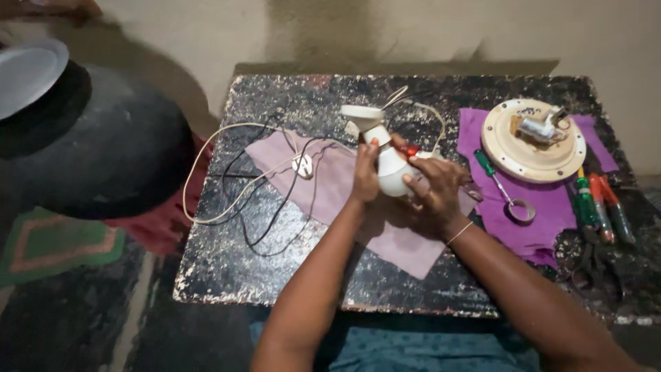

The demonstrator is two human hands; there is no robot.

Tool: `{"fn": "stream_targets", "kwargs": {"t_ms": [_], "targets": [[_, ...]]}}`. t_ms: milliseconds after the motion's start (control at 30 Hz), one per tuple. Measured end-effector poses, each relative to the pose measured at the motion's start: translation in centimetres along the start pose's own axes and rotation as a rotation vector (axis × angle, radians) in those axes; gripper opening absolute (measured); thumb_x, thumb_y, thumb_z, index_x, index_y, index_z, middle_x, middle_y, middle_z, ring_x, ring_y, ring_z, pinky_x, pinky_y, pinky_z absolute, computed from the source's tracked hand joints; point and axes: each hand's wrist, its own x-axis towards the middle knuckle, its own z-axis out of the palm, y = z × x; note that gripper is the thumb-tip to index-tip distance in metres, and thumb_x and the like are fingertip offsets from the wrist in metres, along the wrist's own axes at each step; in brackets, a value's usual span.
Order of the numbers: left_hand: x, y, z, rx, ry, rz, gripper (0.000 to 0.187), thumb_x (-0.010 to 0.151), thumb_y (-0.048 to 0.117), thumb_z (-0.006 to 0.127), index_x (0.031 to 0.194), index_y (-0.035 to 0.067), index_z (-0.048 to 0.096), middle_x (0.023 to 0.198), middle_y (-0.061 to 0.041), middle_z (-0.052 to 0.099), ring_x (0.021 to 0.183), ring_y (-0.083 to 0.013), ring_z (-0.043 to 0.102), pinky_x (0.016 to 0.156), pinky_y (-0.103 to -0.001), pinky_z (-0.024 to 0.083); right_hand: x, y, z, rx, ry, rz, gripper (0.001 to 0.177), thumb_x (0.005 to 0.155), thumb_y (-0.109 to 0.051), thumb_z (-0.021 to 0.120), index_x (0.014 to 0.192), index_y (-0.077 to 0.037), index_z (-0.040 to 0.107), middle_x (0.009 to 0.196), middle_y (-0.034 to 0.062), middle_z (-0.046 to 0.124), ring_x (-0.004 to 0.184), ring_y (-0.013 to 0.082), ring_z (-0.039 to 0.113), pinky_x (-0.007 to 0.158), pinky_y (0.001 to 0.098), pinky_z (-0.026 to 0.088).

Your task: The person disassembles a white light fixture, uses pliers to strip and adjust wires, then reassembles the fixture and plugs it into a wall socket to test it.

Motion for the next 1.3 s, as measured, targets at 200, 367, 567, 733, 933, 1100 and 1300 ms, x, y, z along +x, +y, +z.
{"fn": "stream_targets", "kwargs": {"t_ms": [200, 367, 567, 733, 933, 1100, 1300], "targets": [[-1.0, 0.3, 2.1, 0.570, -0.114, -0.008, 0.051, 0.106, 0.040, 0.048, 0.134, -0.002, 0.051, 0.121, -0.019, 0.064, 0.111, -0.0291, 0.064, 0.098, -0.041, 0.051, -1.1, 0.8, 0.4, 0.013, 0.048, -0.031, 0.082, 0.076, -0.033, 0.082, 0.146, -0.020, 0.040, 0.126, 0.0222, 0.054, 0.113, 0.0388, 0.053, 0.093, 0.0562, 0.032], [-1.5, 1.2, 2.5, 1.087, -0.229, 0.225, 0.064, 0.107, 0.051, 0.047, 0.141, -0.004, 0.047, 0.133, -0.024, 0.058, 0.122, -0.0415, 0.059, 0.102, -0.046, 0.049, -2.5, 1.9, 1.1, -0.058, 0.049, -0.018, 0.076, 0.086, -0.023, 0.081, 0.150, -0.023, 0.040, 0.128, 0.0183, 0.056, 0.113, 0.0359, 0.053, 0.091, 0.0526, 0.033], [-1.1, 3.9, 1.2, 1.554, -0.184, 0.481, 0.040, 0.101, 0.044, 0.063, 0.125, 0.012, 0.066, 0.128, -0.011, 0.066, 0.116, -0.0333, 0.065, 0.095, -0.043, 0.055, -2.3, 1.4, 0.4, -0.044, 0.071, 0.073, 0.071, 0.088, -0.020, 0.083, 0.147, -0.022, 0.043, 0.134, 0.0214, 0.054, 0.116, 0.0402, 0.051, 0.093, 0.0552, 0.035], [-0.2, 8.0, 0.4, 2.019, 0.371, 0.817, 0.024, 0.097, 0.025, 0.067, 0.118, 0.015, 0.068, 0.127, -0.009, 0.065, 0.123, -0.0326, 0.060, 0.110, -0.057, 0.043, -2.4, 1.5, 0.0, -0.042, 0.176, 0.142, 0.071, 0.083, -0.013, 0.088, 0.141, -0.016, 0.048, 0.143, 0.0304, 0.044, 0.122, 0.0456, 0.048, 0.100, 0.0579, 0.038], [-1.1, 12.9, -1.0, 2.302, 0.753, 0.368, 0.041, 0.089, 0.041, 0.070, 0.112, 0.008, 0.069, 0.105, -0.011, 0.071, 0.102, -0.0315, 0.066, 0.109, -0.065, 0.035, -4.2, 3.5, 0.6, 0.159, 0.256, 0.302, 0.071, 0.089, -0.012, 0.088, 0.146, -0.016, 0.046, 0.145, 0.0189, 0.046, 0.134, 0.0420, 0.051, 0.110, 0.0520, 0.047], [-3.9, 11.2, 1.3, 2.323, 0.654, -0.124, 0.036, 0.091, 0.034, 0.067, 0.112, 0.005, 0.069, 0.095, -0.015, 0.072, 0.084, -0.0344, 0.070, 0.080, -0.051, 0.050, -4.2, 4.9, 0.2, 0.079, 0.284, 0.242, 0.075, 0.083, -0.011, 0.092, 0.142, -0.017, 0.045, 0.147, 0.0245, 0.043, 0.132, 0.0471, 0.047, 0.112, 0.0577, 0.043], [-9.9, 9.3, 5.6, 2.307, 0.475, -0.064, 0.045, 0.087, 0.031, 0.069, 0.120, 0.001, 0.070, 0.089, -0.011, 0.070, 0.079, -0.0314, 0.066, 0.068, -0.046, 0.050, -4.1, 3.9, 0.1, 0.083, 0.210, 0.188, 0.076, 0.078, -0.015, 0.095, 0.140, -0.019, 0.051, 0.145, 0.0233, 0.047, 0.129, 0.0445, 0.048, 0.105, 0.0569, 0.044]]}}
